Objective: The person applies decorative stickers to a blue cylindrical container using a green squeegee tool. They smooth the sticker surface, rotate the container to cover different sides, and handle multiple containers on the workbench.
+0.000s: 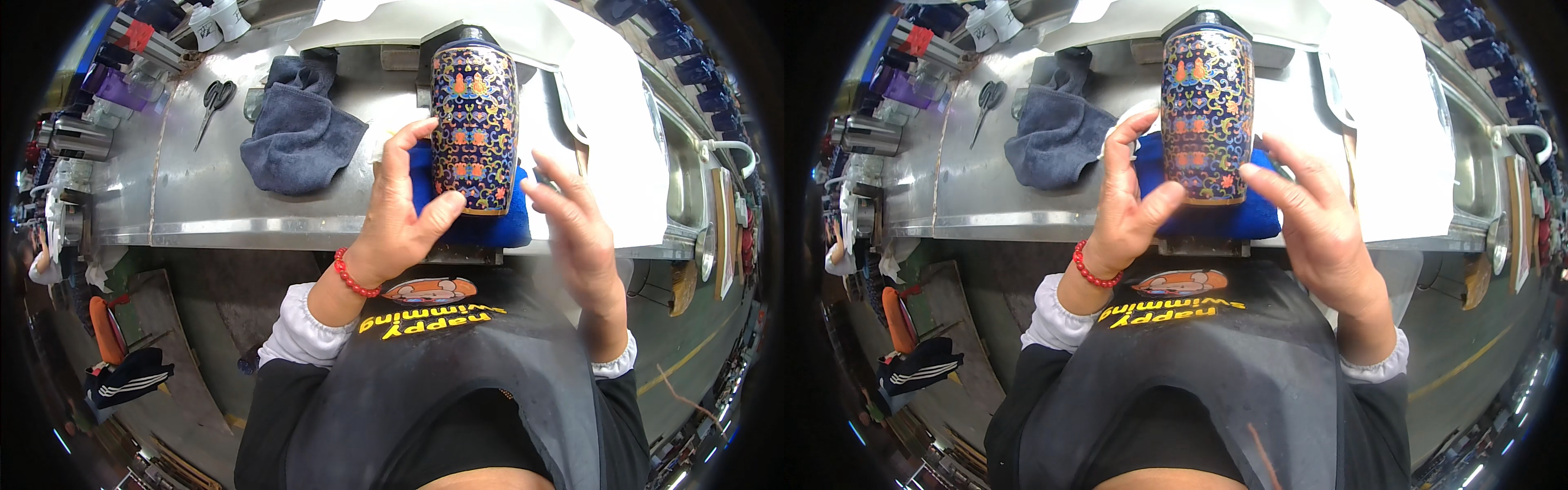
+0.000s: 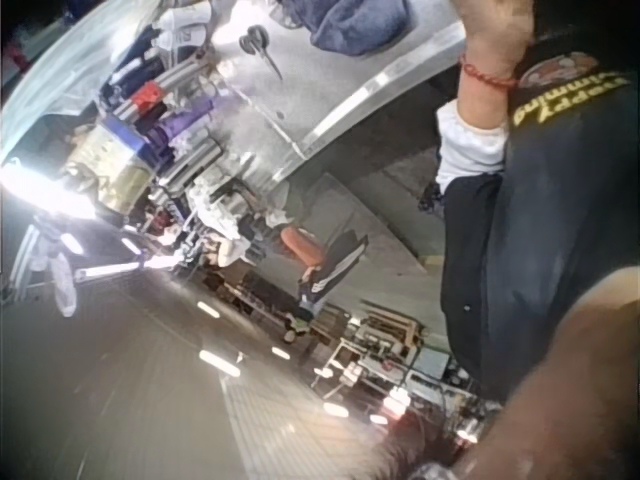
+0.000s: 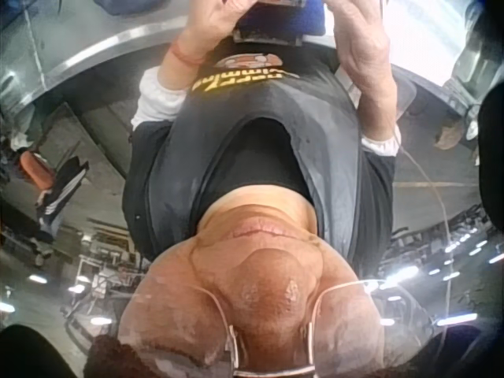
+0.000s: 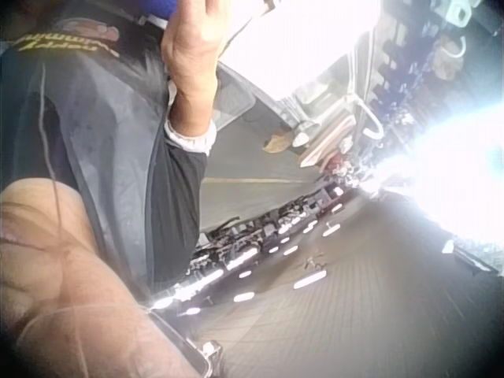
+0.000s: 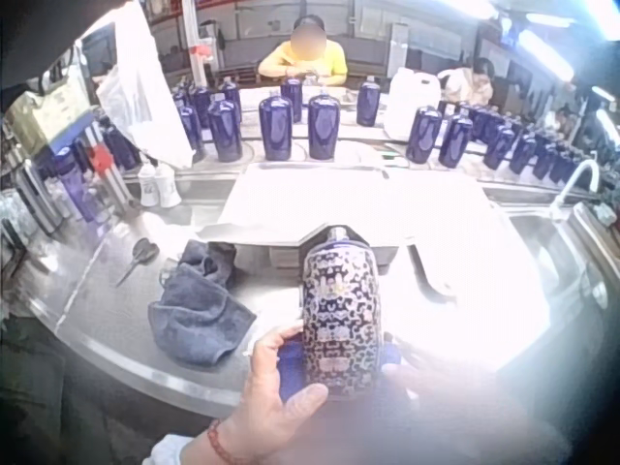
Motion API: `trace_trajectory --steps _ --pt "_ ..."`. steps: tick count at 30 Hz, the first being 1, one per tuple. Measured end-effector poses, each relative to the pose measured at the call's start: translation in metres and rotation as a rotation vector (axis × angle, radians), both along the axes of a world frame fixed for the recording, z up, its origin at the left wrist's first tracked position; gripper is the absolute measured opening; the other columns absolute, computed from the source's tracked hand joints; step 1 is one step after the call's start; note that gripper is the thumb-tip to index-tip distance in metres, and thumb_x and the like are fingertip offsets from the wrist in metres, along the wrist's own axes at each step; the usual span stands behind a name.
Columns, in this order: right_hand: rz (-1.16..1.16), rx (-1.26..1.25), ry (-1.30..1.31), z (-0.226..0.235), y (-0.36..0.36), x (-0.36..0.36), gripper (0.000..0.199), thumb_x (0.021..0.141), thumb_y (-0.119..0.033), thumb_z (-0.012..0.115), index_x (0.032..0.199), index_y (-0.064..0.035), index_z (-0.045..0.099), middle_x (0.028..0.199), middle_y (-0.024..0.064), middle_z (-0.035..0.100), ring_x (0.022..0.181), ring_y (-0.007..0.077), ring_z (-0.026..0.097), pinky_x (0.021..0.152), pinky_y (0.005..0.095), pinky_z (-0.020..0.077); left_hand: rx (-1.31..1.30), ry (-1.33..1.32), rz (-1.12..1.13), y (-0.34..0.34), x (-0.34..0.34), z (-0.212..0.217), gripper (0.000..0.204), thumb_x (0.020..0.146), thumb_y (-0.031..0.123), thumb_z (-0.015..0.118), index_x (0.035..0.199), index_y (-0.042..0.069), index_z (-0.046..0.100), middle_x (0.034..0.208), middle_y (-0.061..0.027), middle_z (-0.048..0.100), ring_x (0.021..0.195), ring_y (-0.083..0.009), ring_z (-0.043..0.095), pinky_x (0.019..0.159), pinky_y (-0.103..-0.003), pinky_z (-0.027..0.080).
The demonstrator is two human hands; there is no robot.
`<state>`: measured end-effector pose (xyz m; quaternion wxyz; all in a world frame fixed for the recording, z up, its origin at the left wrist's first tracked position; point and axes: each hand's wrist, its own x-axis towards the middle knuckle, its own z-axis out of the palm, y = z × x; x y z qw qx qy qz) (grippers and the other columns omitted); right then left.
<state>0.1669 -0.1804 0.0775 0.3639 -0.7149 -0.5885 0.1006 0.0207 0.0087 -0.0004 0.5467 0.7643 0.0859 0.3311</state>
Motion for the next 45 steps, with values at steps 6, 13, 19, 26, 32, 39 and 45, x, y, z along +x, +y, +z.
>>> trace_trajectory --steps 6,13,19,26,32,39,45 --pt "-0.009 -0.037 -0.404 -0.017 0.0 -0.017 0.059 0.074 0.003 0.068 0.13 -0.017 0.07 0.147 0.0235 0.05 0.125 0.0396 0.054 0.103 0.0472 0.0492 -0.058 -0.007 0.015 -0.003 -0.004 -0.009 0.068 0.092 0.023 0.071 0.147 -0.001 0.038 0.142 -0.0187 0.048 0.13 -0.03 0.047 0.112 -0.04 0.034" --pt "-0.025 -0.054 -0.448 -0.026 -0.002 -0.02 0.058 0.075 0.0 0.068 0.13 -0.0192 0.07 0.148 0.0228 0.048 0.124 0.0389 0.055 0.103 0.0472 0.0486 -0.052 0.078 -0.066 -0.003 -0.008 -0.005 0.073 0.094 0.02 0.07 0.151 -0.003 0.032 0.151 -0.0177 0.036 0.142 -0.027 0.035 0.12 -0.04 0.025" --pt "-0.007 -0.051 -0.449 -0.026 -0.001 -0.019 0.059 0.076 -0.001 0.067 0.131 -0.0208 0.069 0.148 0.024 0.048 0.123 0.0394 0.055 0.103 0.047 0.0486 -0.07 0.064 -0.096 -0.001 -0.006 -0.008 0.074 0.095 0.024 0.071 0.151 -0.004 0.031 0.151 -0.0181 0.036 0.142 -0.0271 0.035 0.12 -0.04 0.026" --pt "-0.086 0.006 -0.342 -0.038 -0.006 -0.013 0.066 0.073 0.009 0.065 0.134 -0.0158 0.067 0.145 0.0254 0.05 0.122 0.0409 0.055 0.104 0.0476 0.0484 0.087 0.036 0.053 -0.006 0.0 -0.006 0.08 0.091 0.037 0.075 0.149 -0.001 0.034 0.142 -0.0232 0.049 0.127 -0.0344 0.049 0.108 -0.044 0.037" --pt "-0.019 0.023 -0.39 -0.047 -0.012 -0.009 0.066 0.073 0.011 0.064 0.135 -0.0109 0.066 0.143 0.0273 0.052 0.121 0.0426 0.057 0.103 0.049 0.049 -0.004 0.11 -0.001 -0.008 0.002 -0.002 0.087 0.09 0.034 0.077 0.151 -0.005 0.029 0.147 -0.0185 0.037 0.139 -0.0281 0.037 0.118 -0.041 0.028" --pt "-0.014 0.429 -0.095 -0.038 -0.003 0.007 0.05 0.069 0.014 0.069 0.117 0.0049 0.063 0.111 0.0187 0.07 0.095 0.0353 0.068 0.085 0.0452 0.0548 0.065 0.102 0.04 -0.009 0.002 -0.003 0.086 0.089 0.034 0.078 0.15 -0.003 0.03 0.141 -0.0207 0.045 0.128 -0.0311 0.047 0.111 -0.043 0.035" --pt "0.198 0.317 -0.483 -0.026 0.001 0.015 0.035 0.063 -0.003 0.075 0.097 -0.004 0.068 0.096 0.0066 0.064 0.079 0.0223 0.06 0.073 0.0389 0.0473 -0.001 0.111 -0.006 -0.01 0.002 0.0 0.084 0.092 0.033 0.075 0.151 -0.004 0.029 0.147 -0.0166 0.036 0.139 -0.0266 0.036 0.118 -0.04 0.028"
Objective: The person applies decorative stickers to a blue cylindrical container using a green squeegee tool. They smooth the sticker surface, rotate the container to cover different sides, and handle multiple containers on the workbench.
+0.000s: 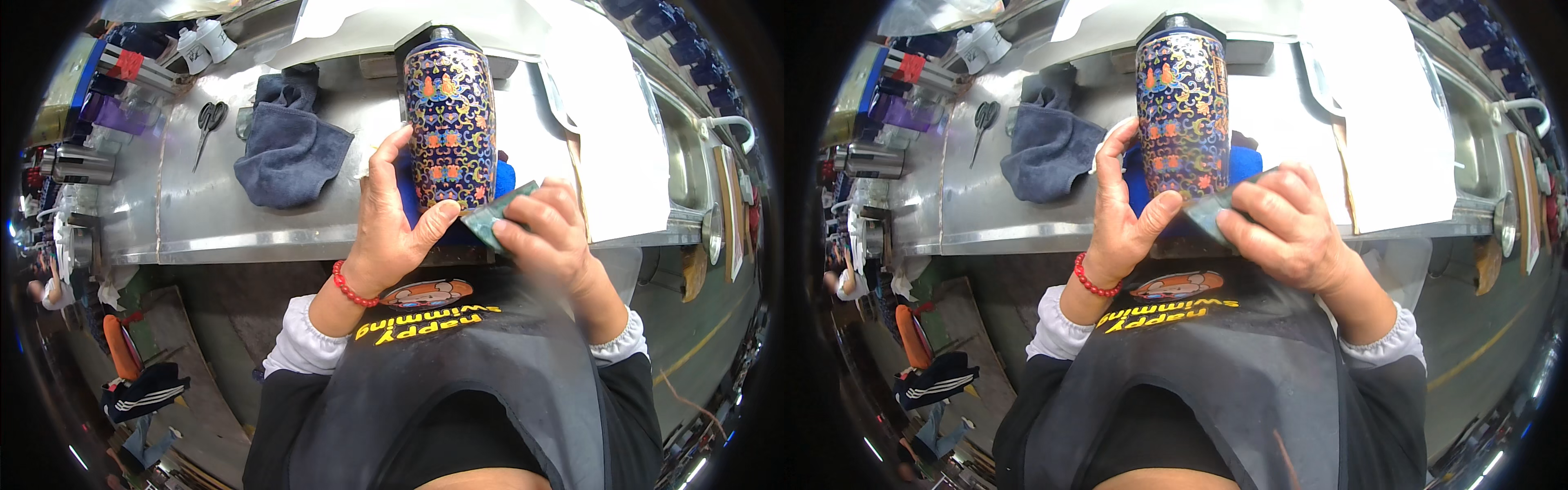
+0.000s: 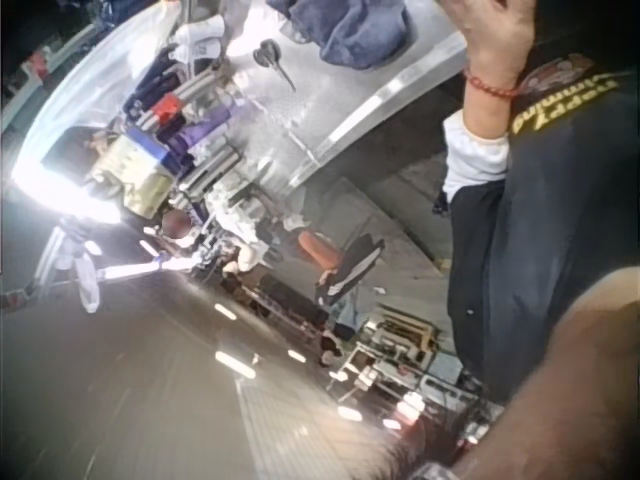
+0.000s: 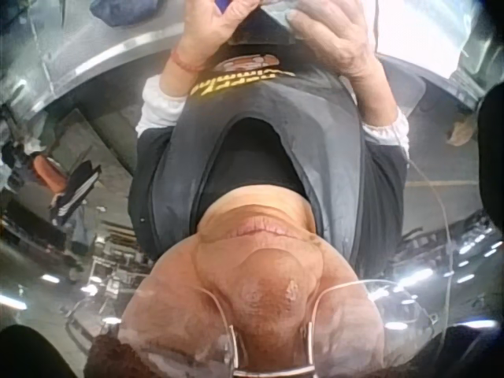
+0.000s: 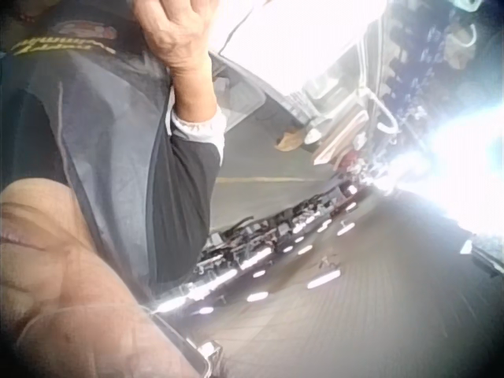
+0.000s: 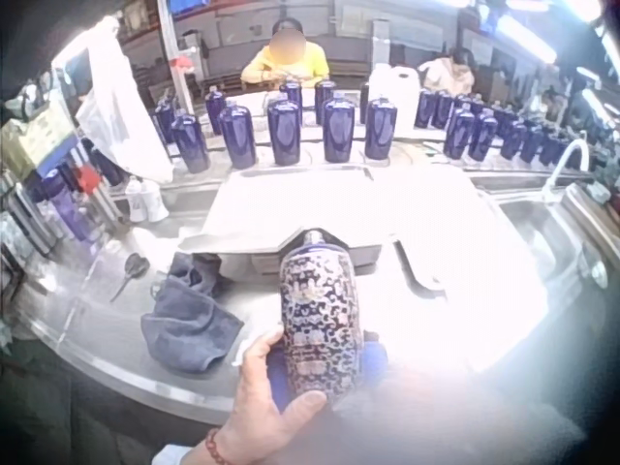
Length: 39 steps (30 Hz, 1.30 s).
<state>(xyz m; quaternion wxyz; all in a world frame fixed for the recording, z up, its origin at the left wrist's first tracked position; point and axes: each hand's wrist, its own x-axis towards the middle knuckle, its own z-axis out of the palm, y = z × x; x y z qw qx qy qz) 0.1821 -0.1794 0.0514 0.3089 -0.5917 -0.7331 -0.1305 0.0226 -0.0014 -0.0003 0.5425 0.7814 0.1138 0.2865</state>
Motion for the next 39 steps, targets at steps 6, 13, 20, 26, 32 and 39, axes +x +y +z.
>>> trace_trajectory --steps 6,13,20,26,32,39 --pt "-0.033 -0.02 0.285 0.006 -0.002 0.003 0.037 0.064 -0.003 0.08 0.099 -0.0038 0.07 0.09 0.0081 0.065 0.075 0.0225 0.059 0.07 0.0367 0.0472 0.0 -0.021 0.059 -0.002 -0.008 -0.005 0.087 0.096 0.049 0.066 0.152 -0.005 0.028 0.144 -0.0257 0.047 0.133 -0.0388 0.048 0.119 -0.057 0.02" --pt "-0.217 -0.236 1.131 -0.011 0.004 0.001 0.018 0.094 -0.009 0.07 0.108 0.001 0.066 0.095 0.0071 0.068 0.087 0.0121 0.063 0.075 0.0271 0.0499 0.757 -0.057 0.098 -0.018 -0.031 -0.016 0.072 0.103 0.06 0.045 0.151 0.006 0.046 0.144 -0.0191 0.058 0.146 -0.0422 0.038 0.122 -0.063 0.003" --pt "-0.257 -0.183 1.076 -0.019 0.009 0.01 0.019 0.091 -0.007 0.072 0.107 0.0003 0.067 0.09 0.0073 0.066 0.081 0.0144 0.061 0.073 0.0272 0.0492 0.795 -0.103 0.041 -0.008 -0.032 -0.02 0.066 0.101 0.054 0.055 0.147 0.007 0.049 0.135 -0.0185 0.064 0.141 -0.0402 0.044 0.122 -0.064 0.008" --pt "-0.012 -0.009 0.094 0.004 0.01 0.008 0.032 0.065 -0.007 0.077 0.096 -0.0098 0.075 0.086 0.0043 0.058 0.073 0.0212 0.053 0.07 0.0379 0.0417 0.652 -0.173 0.083 -0.006 -0.027 -0.019 0.056 0.101 0.05 0.056 0.14 0.01 0.057 0.136 -0.0101 0.064 0.135 -0.033 0.048 0.123 -0.061 0.011" --pt "0.053 -0.171 0.577 0.02 0.024 0.021 0.031 0.073 -0.001 0.077 0.104 -0.004 0.073 0.088 0.0083 0.064 0.077 0.0252 0.061 0.069 0.036 0.0484 0.703 -0.219 0.09 0.002 -0.023 -0.018 0.06 0.098 0.05 0.063 0.136 0.005 0.055 0.128 -0.021 0.061 0.131 -0.0365 0.048 0.121 -0.063 0.015" --pt "-0.064 -0.052 0.613 0.002 0.013 0.031 0.02 0.082 0.004 0.074 0.1 0.0023 0.068 0.084 0.0082 0.062 0.073 0.017 0.059 0.064 0.0286 0.0452 0.964 -0.151 -0.113 0.011 -0.016 0.014 0.049 0.101 0.059 0.048 0.129 0.024 0.068 0.124 0.0019 0.069 0.134 -0.0225 0.048 0.126 -0.057 0.01"
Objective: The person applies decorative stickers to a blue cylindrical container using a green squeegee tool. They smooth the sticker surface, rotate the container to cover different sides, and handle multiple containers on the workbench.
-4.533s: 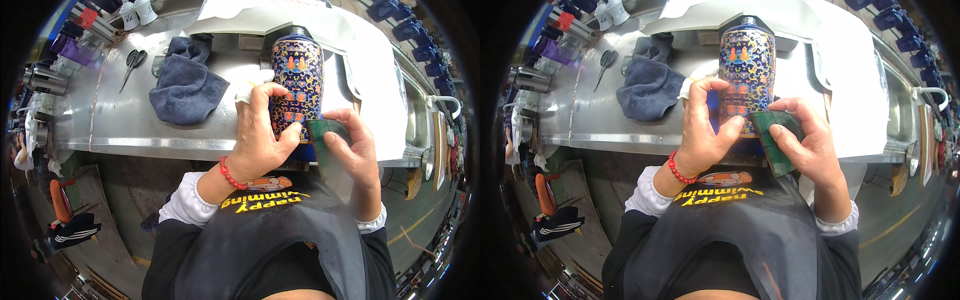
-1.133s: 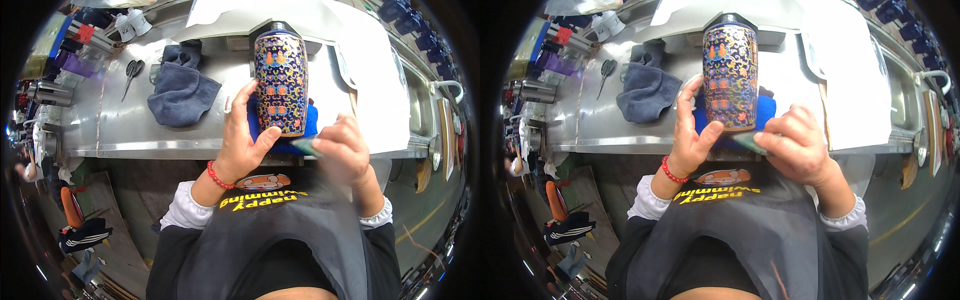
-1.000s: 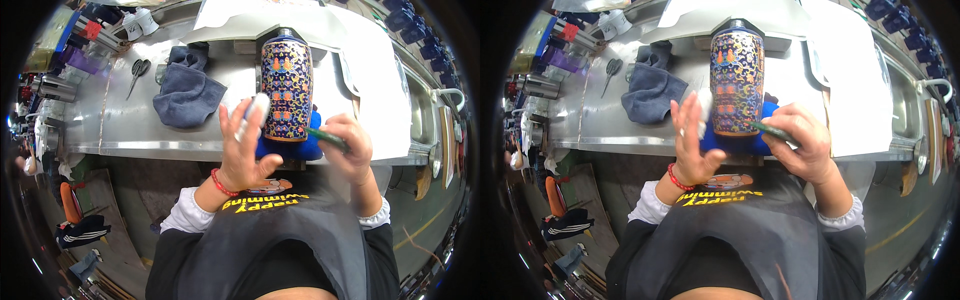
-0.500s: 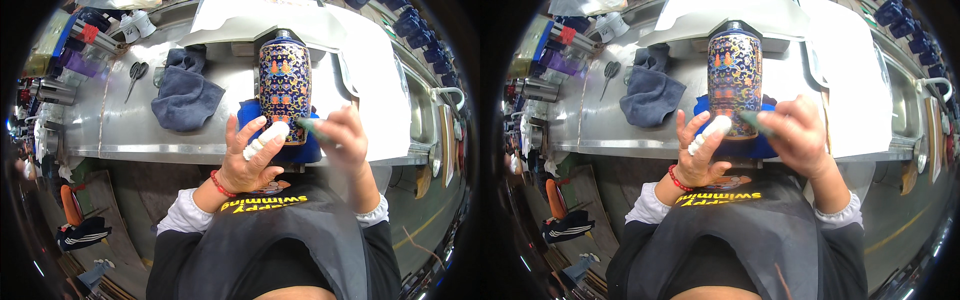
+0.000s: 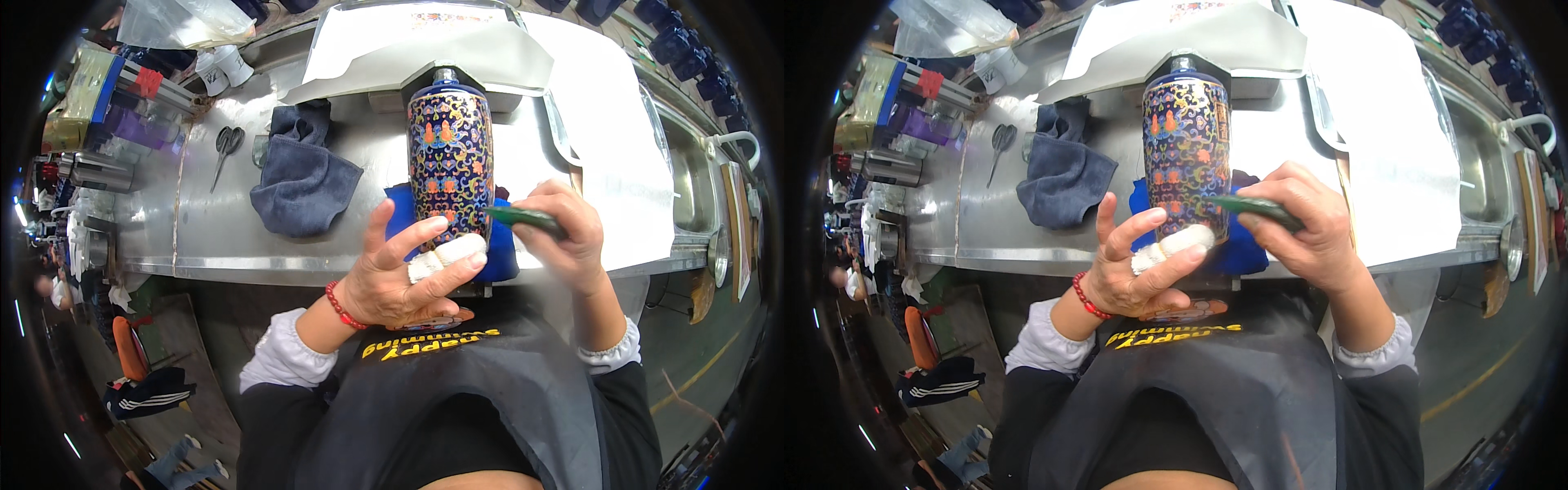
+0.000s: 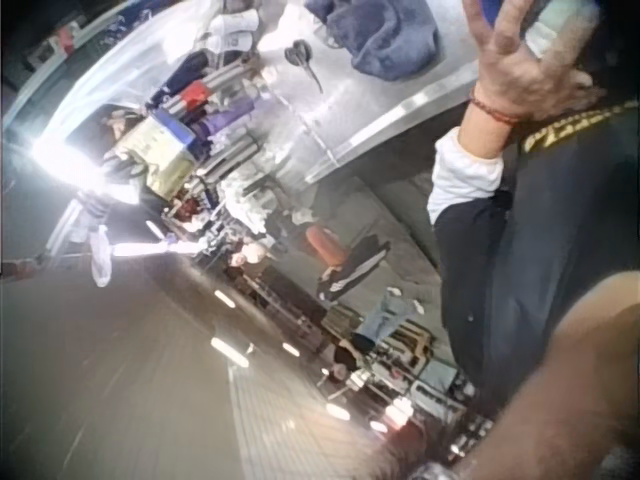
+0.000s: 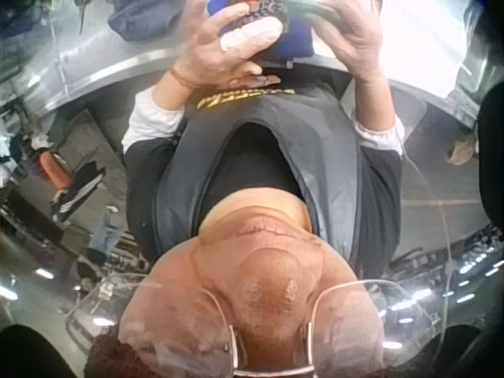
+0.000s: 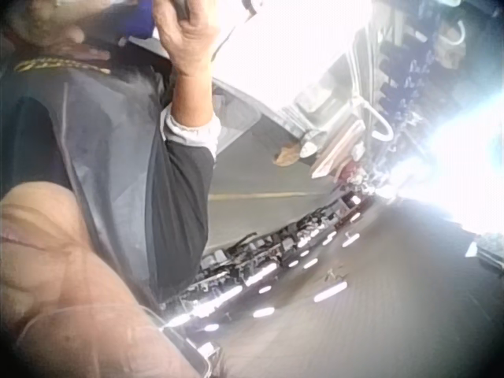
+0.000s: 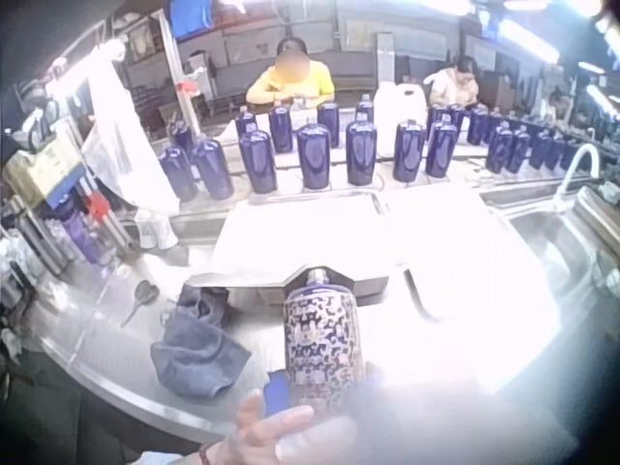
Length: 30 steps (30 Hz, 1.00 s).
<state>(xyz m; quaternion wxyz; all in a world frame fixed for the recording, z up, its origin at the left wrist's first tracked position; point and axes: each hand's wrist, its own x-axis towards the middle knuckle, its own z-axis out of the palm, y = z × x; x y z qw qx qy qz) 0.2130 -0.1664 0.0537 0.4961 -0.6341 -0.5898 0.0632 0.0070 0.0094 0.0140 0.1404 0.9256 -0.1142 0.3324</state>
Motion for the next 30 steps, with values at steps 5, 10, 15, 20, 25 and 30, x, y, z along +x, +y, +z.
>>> trace_trajectory --steps 5,10,15,20,25,30 --pt "-0.179 -0.026 0.238 -0.007 -0.012 0.003 0.01 0.086 -0.003 0.074 0.094 0.0014 0.07 0.082 0.0069 0.064 0.07 0.0145 0.059 0.062 0.0277 0.0447 0.098 0.125 -0.113 0.035 0.036 0.03 0.064 0.099 0.068 0.037 0.13 0.023 0.07 0.121 0.0045 0.068 0.128 -0.02 0.051 0.126 -0.057 0.011" --pt "-0.185 -0.049 0.206 -0.005 -0.006 0.005 0.012 0.084 -0.003 0.075 0.095 0.002 0.07 0.082 0.0076 0.064 0.071 0.015 0.06 0.063 0.0276 0.0452 0.007 0.05 -0.104 0.066 0.077 0.039 0.062 0.101 0.063 0.04 0.13 0.018 0.07 0.115 0.0016 0.072 0.124 -0.0206 0.054 0.128 -0.051 0.007" --pt "-0.119 -0.044 0.116 0.006 0.003 0.009 0.014 0.084 -0.002 0.074 0.097 0.0021 0.071 0.082 0.0085 0.064 0.07 0.0164 0.06 0.063 0.0282 0.0456 -0.154 0.003 -0.005 0.082 0.09 0.029 0.057 0.104 0.057 0.044 0.132 0.013 0.068 0.116 -0.0056 0.073 0.126 -0.026 0.054 0.125 -0.052 0.012" --pt "-0.1 -0.128 0.083 0.017 0.012 0.015 0.019 0.087 -0.002 0.071 0.104 0.0024 0.068 0.083 0.0088 0.063 0.069 0.0171 0.06 0.061 0.0283 0.0457 -0.402 -0.057 0.141 0.064 0.056 0.002 0.079 0.099 0.065 0.048 0.142 -0.001 0.053 0.136 -0.0176 0.061 0.136 -0.0355 0.044 0.121 -0.057 0.019" --pt "-0.162 -0.148 0.093 0.017 0.021 0.016 0.044 0.089 0.009 0.061 0.133 0.0027 0.058 0.11 0.0169 0.067 0.094 0.0257 0.068 0.08 0.0308 0.0533 -0.428 0.218 0.095 0.028 0.01 -0.018 0.125 0.077 0.086 0.057 0.157 -0.005 0.028 0.155 -0.0312 0.034 0.144 -0.0471 0.029 0.121 -0.064 0.009" --pt "-0.077 -0.193 -0.017 0.006 0.034 0.011 0.057 0.088 0.014 0.058 0.143 -0.0022 0.055 0.145 0.0239 0.052 0.129 0.0368 0.056 0.105 0.0398 0.0482 -0.074 0.294 0.317 0.021 0.001 -0.011 0.114 0.083 0.078 0.06 0.153 -0.008 0.034 0.151 -0.031 0.04 0.144 -0.0489 0.031 0.119 -0.067 0.011"
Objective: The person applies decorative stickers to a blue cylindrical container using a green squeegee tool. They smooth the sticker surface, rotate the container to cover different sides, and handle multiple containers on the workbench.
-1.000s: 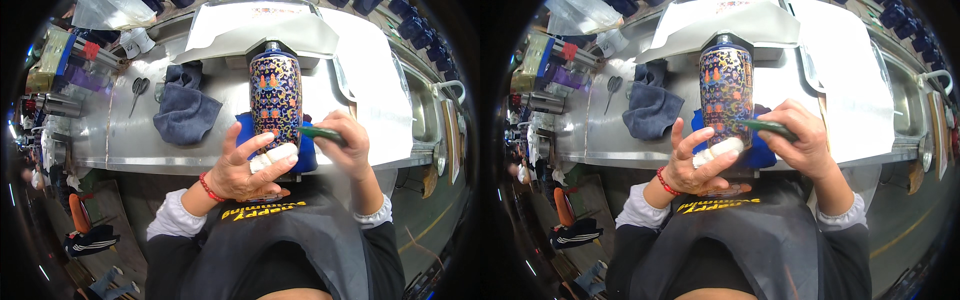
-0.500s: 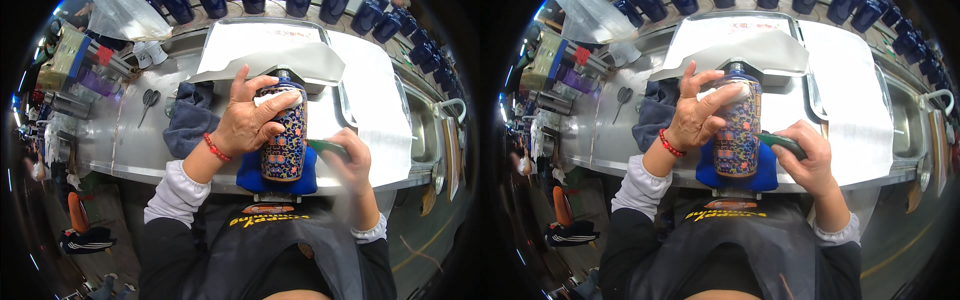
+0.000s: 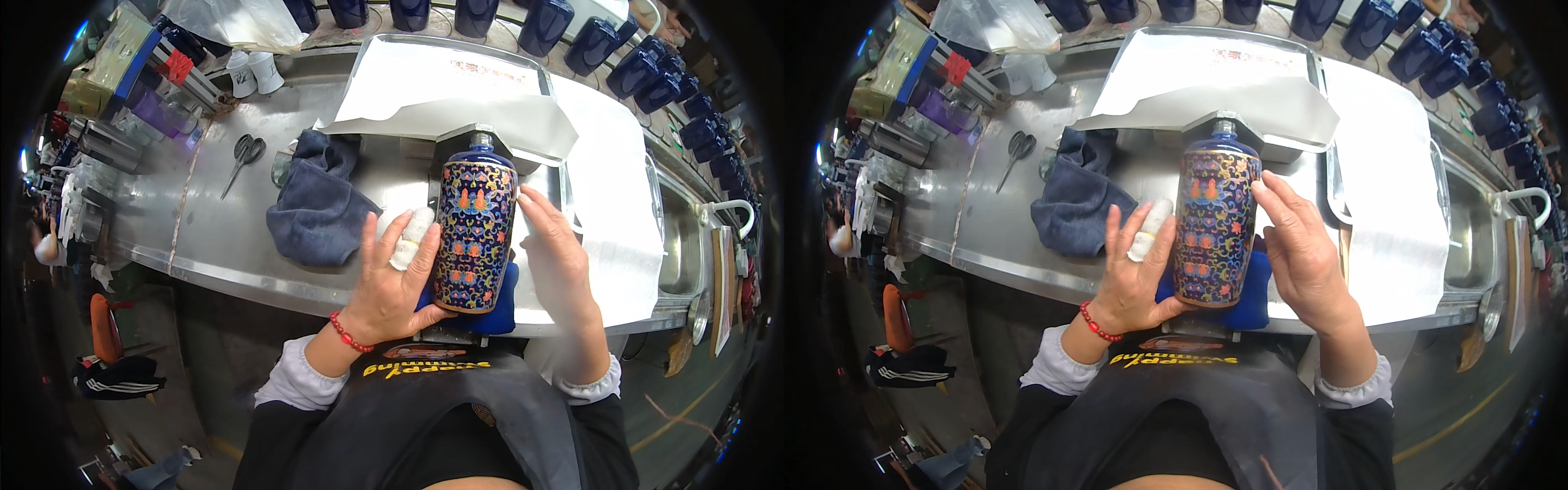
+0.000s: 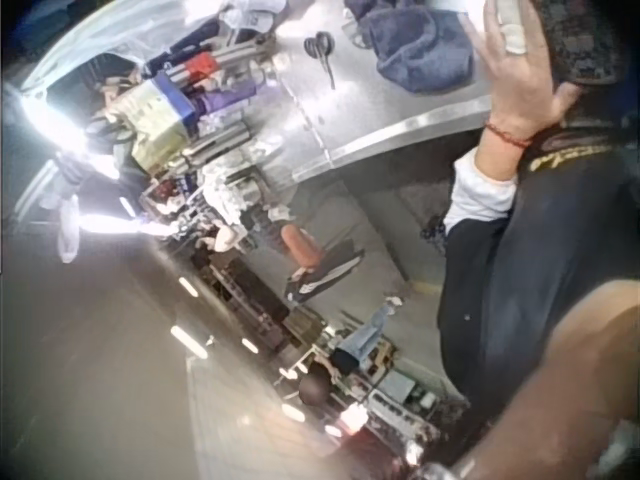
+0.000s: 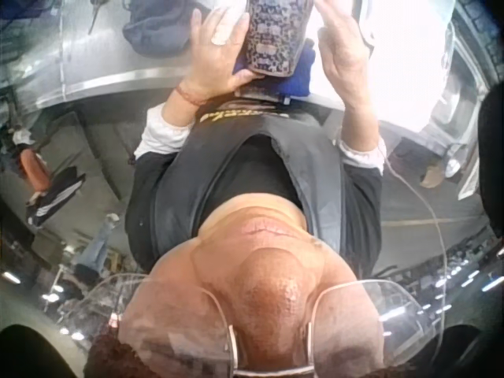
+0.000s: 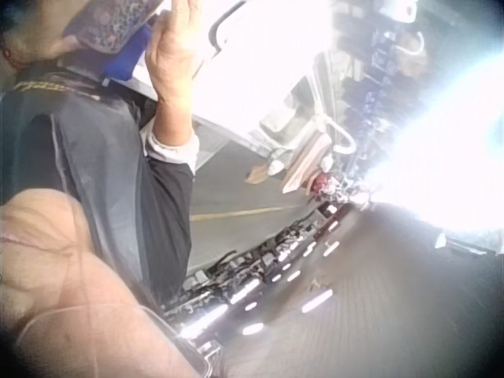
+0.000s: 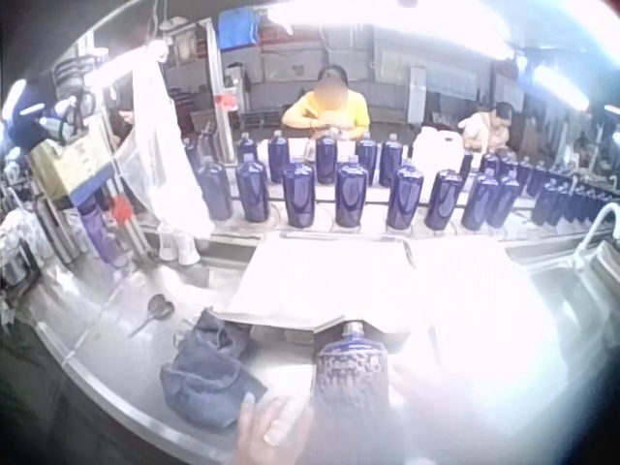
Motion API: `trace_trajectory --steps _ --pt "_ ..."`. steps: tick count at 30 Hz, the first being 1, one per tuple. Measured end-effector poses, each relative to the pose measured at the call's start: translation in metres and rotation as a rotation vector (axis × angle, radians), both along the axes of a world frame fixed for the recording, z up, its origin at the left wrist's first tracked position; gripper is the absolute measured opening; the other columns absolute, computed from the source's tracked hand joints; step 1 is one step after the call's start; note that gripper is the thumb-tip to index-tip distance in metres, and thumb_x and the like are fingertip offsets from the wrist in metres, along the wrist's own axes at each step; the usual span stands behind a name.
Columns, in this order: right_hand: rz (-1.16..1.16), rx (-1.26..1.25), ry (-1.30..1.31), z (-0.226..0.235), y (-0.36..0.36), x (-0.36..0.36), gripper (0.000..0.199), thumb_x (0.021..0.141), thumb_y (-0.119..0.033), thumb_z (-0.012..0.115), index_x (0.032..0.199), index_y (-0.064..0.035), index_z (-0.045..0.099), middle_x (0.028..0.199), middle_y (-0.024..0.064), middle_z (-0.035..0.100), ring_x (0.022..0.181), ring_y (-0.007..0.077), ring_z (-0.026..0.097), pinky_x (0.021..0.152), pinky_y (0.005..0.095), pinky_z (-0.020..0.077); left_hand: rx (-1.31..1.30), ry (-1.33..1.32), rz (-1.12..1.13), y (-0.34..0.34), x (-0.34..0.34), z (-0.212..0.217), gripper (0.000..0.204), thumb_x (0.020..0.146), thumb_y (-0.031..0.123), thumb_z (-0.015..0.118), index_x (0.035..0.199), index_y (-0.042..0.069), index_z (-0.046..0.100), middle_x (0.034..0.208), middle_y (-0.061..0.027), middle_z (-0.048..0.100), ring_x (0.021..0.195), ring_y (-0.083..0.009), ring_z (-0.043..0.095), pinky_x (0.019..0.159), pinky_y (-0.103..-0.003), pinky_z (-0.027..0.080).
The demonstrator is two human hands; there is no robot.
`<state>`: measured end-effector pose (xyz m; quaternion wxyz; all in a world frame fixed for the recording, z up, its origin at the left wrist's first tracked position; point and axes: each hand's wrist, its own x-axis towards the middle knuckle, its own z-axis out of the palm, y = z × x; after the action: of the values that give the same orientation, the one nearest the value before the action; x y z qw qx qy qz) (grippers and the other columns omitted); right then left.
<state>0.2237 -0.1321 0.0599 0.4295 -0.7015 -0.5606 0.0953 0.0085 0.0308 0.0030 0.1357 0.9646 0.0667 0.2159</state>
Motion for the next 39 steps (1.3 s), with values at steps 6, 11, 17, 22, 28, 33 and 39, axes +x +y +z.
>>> trace_trajectory --steps 6,11,17,22,28,33,39 --pt "-0.033 -0.129 -0.188 -0.002 0.0 -0.014 0.055 0.09 -0.002 0.068 0.143 -0.0097 0.057 0.155 0.0241 0.041 0.125 0.0365 0.054 0.102 0.0412 0.0491 -0.196 -0.115 -0.114 0.011 0.013 0.012 0.104 0.087 0.081 0.048 0.153 0.001 0.043 0.15 -0.0253 0.046 0.144 -0.0474 0.032 0.119 -0.067 0.013" --pt "-0.017 -0.141 -0.292 0.0 -0.001 -0.018 0.051 0.097 -0.031 0.064 0.144 -0.0141 0.058 0.157 0.0223 0.039 0.124 0.0372 0.053 0.105 0.0477 0.0441 -0.267 -0.207 -0.112 0.009 0.028 0.007 0.099 0.088 0.083 0.041 0.152 0.008 0.048 0.15 -0.0201 0.049 0.144 -0.0459 0.033 0.118 -0.068 0.013" --pt "-0.016 -0.175 -0.235 0.003 0.001 -0.02 0.052 0.09 -0.022 0.073 0.141 -0.0119 0.062 0.153 0.0284 0.04 0.127 0.0432 0.049 0.108 0.0487 0.0415 -0.302 -0.203 -0.094 0.009 0.028 0.009 0.096 0.089 0.082 0.04 0.15 0.008 0.051 0.149 -0.02 0.05 0.143 -0.0445 0.034 0.118 -0.067 0.014" --pt "-0.008 -0.178 -0.246 0.005 0.0 -0.021 0.054 0.088 -0.019 0.074 0.141 -0.0123 0.062 0.154 0.0272 0.04 0.129 0.0437 0.048 0.108 0.0494 0.0416 -0.186 -0.152 -0.071 0.005 0.024 0.012 0.1 0.092 0.081 0.035 0.146 0.0 0.053 0.152 -0.0258 0.045 0.146 -0.0439 0.033 0.121 -0.06 0.012" --pt "-0.013 -0.181 -0.239 0.003 -0.001 -0.022 0.053 0.089 -0.019 0.074 0.141 -0.0121 0.062 0.153 0.0275 0.04 0.128 0.0438 0.049 0.108 0.0493 0.0419 -0.153 -0.152 -0.071 0.003 0.028 0.011 0.1 0.092 0.081 0.034 0.147 -0.001 0.051 0.153 -0.026 0.044 0.146 -0.0439 0.031 0.122 -0.06 0.012" --pt "-0.019 -0.146 -0.209 0.003 0.0 -0.021 0.057 0.089 -0.017 0.074 0.143 -0.0105 0.059 0.153 0.0274 0.041 0.127 0.0435 0.05 0.108 0.049 0.042 -0.264 -0.161 -0.052 0.002 0.032 0.011 0.109 0.089 0.085 0.035 0.155 -0.002 0.039 0.158 -0.0285 0.035 0.147 -0.0471 0.029 0.122 -0.059 0.012" --pt "-0.05 -0.187 -0.194 0.006 0.004 -0.018 0.059 0.088 -0.014 0.074 0.145 -0.0098 0.058 0.15 0.0268 0.044 0.125 0.0414 0.052 0.106 0.0473 0.0434 -0.312 -0.182 -0.045 0.0 0.039 0.015 0.107 0.089 0.084 0.038 0.157 0.001 0.035 0.155 -0.0246 0.04 0.146 -0.046 0.029 0.12 -0.064 0.011"
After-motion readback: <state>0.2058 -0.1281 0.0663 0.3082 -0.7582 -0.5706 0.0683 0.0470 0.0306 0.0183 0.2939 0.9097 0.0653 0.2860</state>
